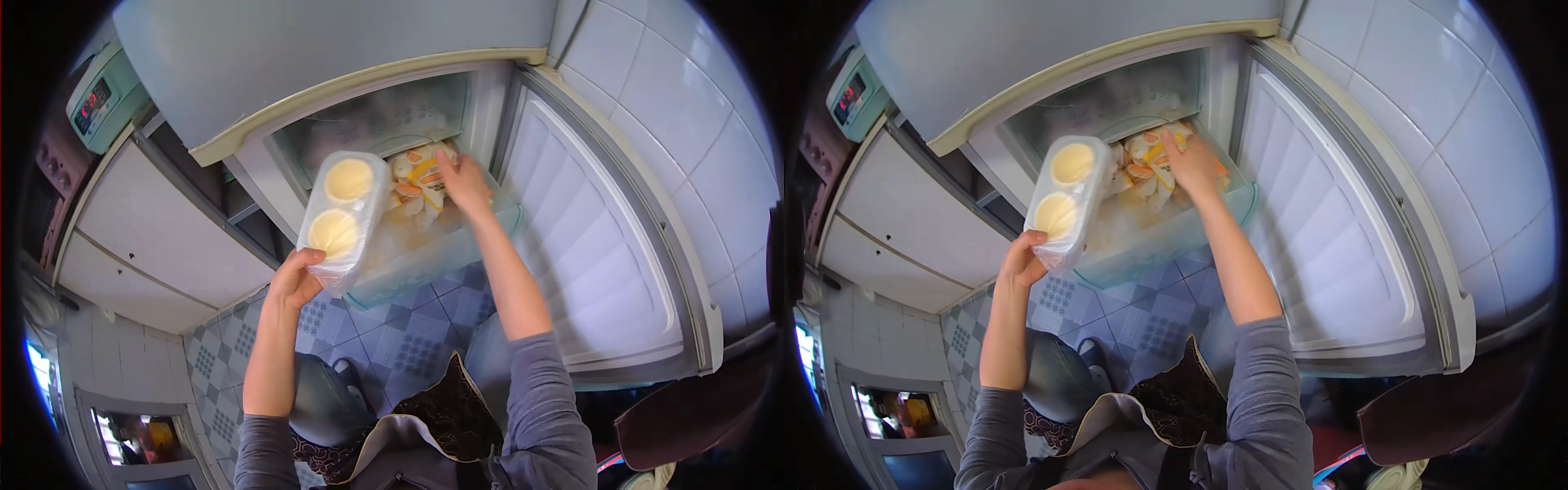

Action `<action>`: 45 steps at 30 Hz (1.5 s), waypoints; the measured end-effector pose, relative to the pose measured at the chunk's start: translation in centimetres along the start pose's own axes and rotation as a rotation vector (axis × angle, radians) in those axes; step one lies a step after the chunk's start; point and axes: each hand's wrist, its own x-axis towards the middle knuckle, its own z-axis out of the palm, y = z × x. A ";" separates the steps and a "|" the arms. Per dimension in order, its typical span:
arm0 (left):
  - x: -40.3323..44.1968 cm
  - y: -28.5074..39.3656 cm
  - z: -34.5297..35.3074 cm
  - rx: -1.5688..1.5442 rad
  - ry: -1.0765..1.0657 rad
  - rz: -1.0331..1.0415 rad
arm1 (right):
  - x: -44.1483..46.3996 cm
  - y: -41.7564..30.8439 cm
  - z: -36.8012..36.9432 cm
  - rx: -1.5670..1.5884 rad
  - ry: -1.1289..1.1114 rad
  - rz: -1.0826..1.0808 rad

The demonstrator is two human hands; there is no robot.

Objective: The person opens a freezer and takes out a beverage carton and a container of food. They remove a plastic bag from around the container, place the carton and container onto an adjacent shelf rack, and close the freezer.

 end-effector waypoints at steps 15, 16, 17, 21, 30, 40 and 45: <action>1.1 1.1 1.8 0.005 0.035 0.073 | -1.0 -3.0 6.5 -0.261 -0.190 -0.184; 1.3 1.1 1.9 0.002 0.040 0.077 | -1.1 -3.2 6.5 -0.298 -0.096 -0.278; 1.5 1.1 2.0 -0.003 0.046 0.080 | -1.1 -3.3 6.5 -0.295 -0.099 -0.273; 2.3 0.5 2.2 -0.023 0.037 0.048 | 0.6 -3.4 6.2 -0.227 -0.209 -0.279; 3.2 -0.8 1.6 -0.074 -0.017 -0.065 | 8.1 4.9 9.1 0.176 0.186 0.408; 2.4 -0.9 -1.0 -0.087 0.071 -0.078 | 11.0 2.0 7.5 -0.583 -0.597 -0.278; 2.2 -1.0 -1.0 -0.073 0.084 -0.105 | 13.4 6.0 11.4 -0.400 -0.337 -0.369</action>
